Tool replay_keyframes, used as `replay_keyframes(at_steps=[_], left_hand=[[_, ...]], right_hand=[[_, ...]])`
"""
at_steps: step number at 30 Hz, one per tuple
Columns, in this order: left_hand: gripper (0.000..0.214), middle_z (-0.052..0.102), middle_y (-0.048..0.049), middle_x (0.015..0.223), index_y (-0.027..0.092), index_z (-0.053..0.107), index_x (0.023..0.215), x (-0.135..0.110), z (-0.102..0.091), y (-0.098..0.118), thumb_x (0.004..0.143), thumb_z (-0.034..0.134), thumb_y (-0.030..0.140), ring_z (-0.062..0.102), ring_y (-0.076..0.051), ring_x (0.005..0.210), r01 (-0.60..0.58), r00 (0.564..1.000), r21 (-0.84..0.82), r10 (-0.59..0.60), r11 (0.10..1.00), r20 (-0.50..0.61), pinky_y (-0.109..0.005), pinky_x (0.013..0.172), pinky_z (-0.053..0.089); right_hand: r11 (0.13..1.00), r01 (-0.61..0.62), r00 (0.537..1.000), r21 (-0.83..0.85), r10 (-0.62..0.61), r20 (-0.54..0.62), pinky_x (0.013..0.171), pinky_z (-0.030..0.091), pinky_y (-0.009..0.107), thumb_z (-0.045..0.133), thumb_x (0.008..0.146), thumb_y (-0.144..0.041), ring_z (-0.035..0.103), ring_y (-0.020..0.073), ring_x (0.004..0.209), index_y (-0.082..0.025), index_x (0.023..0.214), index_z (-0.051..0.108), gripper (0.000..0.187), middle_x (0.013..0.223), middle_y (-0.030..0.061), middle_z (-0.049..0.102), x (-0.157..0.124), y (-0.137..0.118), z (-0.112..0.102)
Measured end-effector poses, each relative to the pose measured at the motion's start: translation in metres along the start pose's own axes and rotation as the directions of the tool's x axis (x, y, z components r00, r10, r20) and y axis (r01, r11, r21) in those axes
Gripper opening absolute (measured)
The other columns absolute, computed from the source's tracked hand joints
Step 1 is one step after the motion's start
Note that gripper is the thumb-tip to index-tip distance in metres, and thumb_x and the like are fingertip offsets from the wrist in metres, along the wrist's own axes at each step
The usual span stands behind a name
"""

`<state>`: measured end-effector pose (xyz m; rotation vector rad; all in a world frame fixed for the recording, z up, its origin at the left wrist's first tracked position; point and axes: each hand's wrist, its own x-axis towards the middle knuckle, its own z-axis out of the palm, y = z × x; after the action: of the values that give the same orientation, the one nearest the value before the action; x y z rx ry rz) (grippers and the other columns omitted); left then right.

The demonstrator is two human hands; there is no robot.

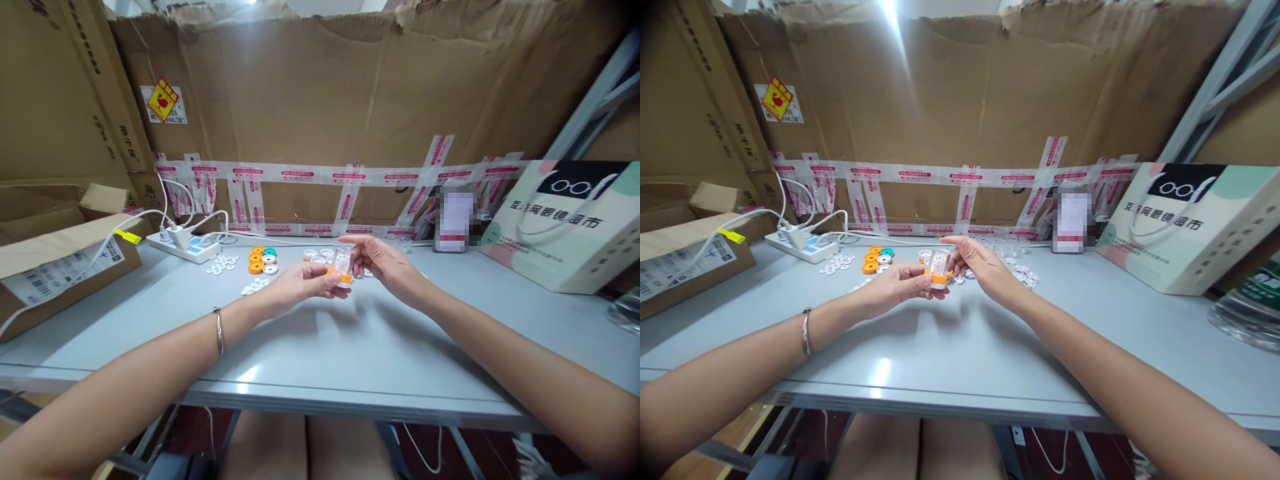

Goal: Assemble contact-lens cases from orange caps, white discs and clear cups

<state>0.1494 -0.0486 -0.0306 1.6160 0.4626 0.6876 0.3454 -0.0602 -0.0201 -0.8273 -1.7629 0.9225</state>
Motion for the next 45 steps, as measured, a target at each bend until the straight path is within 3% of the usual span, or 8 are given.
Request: replay_keyframes(at_steps=[5,10,15,19,24,30,34,45], left_hand=[[0.033,0.066,-0.0097,0.094,0.014,0.065,0.095,0.001,-0.001,-0.001,0.078,0.061,0.043,0.062,-0.017,0.087,-0.015,0.999,-0.034,0.014,0.999,-0.042,-0.03,0.081,0.043],[0.03,0.065,-0.0061,0.087,0.013,0.065,0.09,0.003,-0.003,-0.006,0.076,0.063,0.04,0.059,-0.014,0.081,-0.019,0.994,0.063,0.026,0.998,-0.105,-0.028,0.079,0.042],[0.034,0.066,-0.0073,0.091,0.013,0.063,0.095,0.005,-0.001,-0.006,0.07,0.069,0.035,0.06,-0.014,0.081,0.069,0.973,0.035,-0.059,0.997,-0.221,-0.029,0.08,0.043],[0.032,0.067,-0.0101,0.095,0.013,0.06,0.097,0.005,-0.002,0.003,0.075,0.064,0.035,0.063,-0.016,0.084,0.073,0.929,0.084,-0.037,0.994,-0.368,-0.032,0.083,0.046],[0.033,0.067,-0.0103,0.096,0.013,0.06,0.096,0.004,-0.023,0.017,0.078,0.058,0.039,0.062,-0.018,0.087,0.045,0.878,0.468,0.189,0.882,-0.44,-0.031,0.079,0.048],[0.027,0.068,-0.0089,0.093,0.013,0.063,0.092,-0.015,-0.089,0.056,0.08,0.05,0.033,0.062,-0.019,0.083,0.307,0.751,0.887,0.486,0.344,-0.448,-0.027,0.077,0.047],[0.024,0.068,-0.0075,0.096,0.016,0.063,0.09,-0.042,-0.135,0.073,0.076,0.048,0.028,0.061,-0.021,0.088,0.619,0.783,0.785,0.083,-0.001,-0.617,-0.024,0.073,0.045],[0.02,0.07,-0.0034,0.078,0.019,0.068,0.072,-0.049,-0.152,0.058,0.054,0.059,0.023,0.061,-0.019,0.071,0.581,0.754,0.806,-0.298,-0.113,-0.585,-0.021,0.055,0.041]], right_hand=[[0.999,0.033,0.991,-0.001,-0.033,0.128,0.078,0.047,0.035,0.045,0.088,-0.039,0.057,0.0159,0.084,-0.026,0.116,0.049,0.031,0.098,0.0041,0.06,-0.003,-0.001,-0.001],[0.957,0.214,0.962,-0.196,-0.172,0.212,0.087,0.044,0.04,0.06,0.079,-0.026,0.057,0.0185,0.093,-0.026,0.125,0.035,0.052,0.1,0.0055,0.06,-0.009,-0.002,0.007],[0.912,0.248,0.969,-0.327,-0.226,0.103,0.086,0.045,0.04,0.063,0.076,-0.029,0.057,0.0197,0.095,-0.023,0.118,0.041,0.048,0.097,0.0059,0.061,-0.003,0.001,0.008],[0.919,0.084,0.959,-0.385,-0.179,-0.219,0.077,0.049,0.038,0.071,0.066,-0.033,0.061,0.0195,0.083,-0.022,0.11,0.041,0.055,0.091,0.0051,0.061,0.013,0.016,-0.046],[0.651,-0.563,0.716,-0.51,0.075,-0.694,0.07,0.046,0.036,0.071,0.062,-0.029,0.061,0.023,0.08,-0.019,0.101,0.041,0.05,0.086,0.0105,0.061,0.001,0.048,-0.154],[0.419,-0.838,0.422,-0.35,0.091,-0.902,0.08,0.039,0.043,0.066,0.056,-0.007,0.052,0.0351,0.104,-0.016,0.107,0.036,0.06,0.109,0.0211,0.054,-0.033,0.086,-0.208],[0.353,-0.894,0.328,-0.275,0.101,-0.939,0.082,0.035,0.044,0.06,0.058,-0.008,0.046,0.0371,0.113,-0.012,0.114,0.034,0.062,0.117,0.0285,0.048,-0.041,0.104,-0.218],[0.318,-0.934,0.19,-0.162,0.059,-0.98,0.071,0.026,0.045,0.058,0.06,-0.012,0.036,0.0402,0.119,-0.005,0.13,0.026,0.077,0.122,0.0383,0.038,-0.043,0.119,-0.222]])
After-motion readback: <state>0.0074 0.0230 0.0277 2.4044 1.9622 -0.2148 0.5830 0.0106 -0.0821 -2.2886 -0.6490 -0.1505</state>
